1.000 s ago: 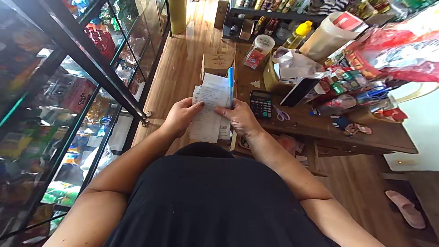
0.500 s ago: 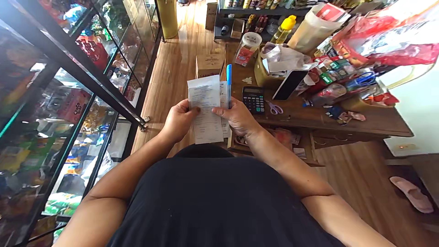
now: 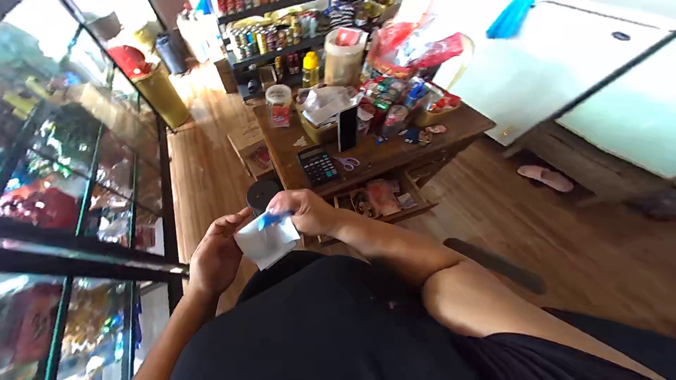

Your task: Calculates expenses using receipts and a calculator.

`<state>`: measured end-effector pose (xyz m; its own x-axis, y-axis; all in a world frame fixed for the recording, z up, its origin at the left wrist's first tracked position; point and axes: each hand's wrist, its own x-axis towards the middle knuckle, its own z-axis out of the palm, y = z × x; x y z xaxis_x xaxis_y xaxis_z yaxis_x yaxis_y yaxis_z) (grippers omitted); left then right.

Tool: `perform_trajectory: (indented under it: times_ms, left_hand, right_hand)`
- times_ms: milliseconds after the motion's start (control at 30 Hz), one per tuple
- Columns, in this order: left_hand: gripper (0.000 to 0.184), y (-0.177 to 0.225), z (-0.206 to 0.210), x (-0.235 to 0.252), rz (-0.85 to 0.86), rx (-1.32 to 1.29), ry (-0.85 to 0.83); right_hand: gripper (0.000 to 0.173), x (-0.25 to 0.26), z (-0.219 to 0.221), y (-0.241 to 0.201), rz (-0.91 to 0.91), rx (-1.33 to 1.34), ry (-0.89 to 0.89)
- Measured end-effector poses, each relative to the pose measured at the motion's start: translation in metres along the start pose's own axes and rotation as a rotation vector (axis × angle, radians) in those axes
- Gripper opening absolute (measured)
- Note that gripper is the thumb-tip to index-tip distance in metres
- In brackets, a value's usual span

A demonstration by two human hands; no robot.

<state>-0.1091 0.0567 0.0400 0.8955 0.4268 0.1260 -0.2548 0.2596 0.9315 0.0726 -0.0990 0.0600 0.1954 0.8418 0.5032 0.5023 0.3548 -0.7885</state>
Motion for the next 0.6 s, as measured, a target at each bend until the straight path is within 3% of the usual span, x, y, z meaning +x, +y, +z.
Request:
perform_trajectory:
  times_ms: [67,167,267,400,467,600]
  left_hand:
    - [0.037,0.006,0.005,-0.001,-0.124,0.069,0.029]
    - [0.025,0.005,0.018,-0.001,-0.217,0.266,0.127]
    - [0.02,-0.002,0.014,-0.002,-0.152,0.4,0.142]
    - [0.015,-0.002,0.01,-0.004,0.016,0.625,0.107]
    - [0.017,-0.005,0.01,-0.003,0.076,0.76,0.007]
    - [0.02,-0.021,0.022,0.003,0.146,0.926,-0.08]
  right_hand:
    - [0.013,-0.001,0.002,-0.004,-0.114,-0.142,-0.033]
    - [0.014,-0.003,0.007,-0.009,-0.168,-0.236,-0.08]
    - [0.02,-0.007,0.004,-0.019,0.008,-0.133,-0.049]
    - [0.028,-0.006,-0.007,-0.038,0.43,-0.014,0.161]
    - [0.03,-0.005,-0.01,-0.035,0.49,-0.078,0.053]
    - [0.045,-0.008,-0.002,-0.028,0.532,-0.335,-0.337]
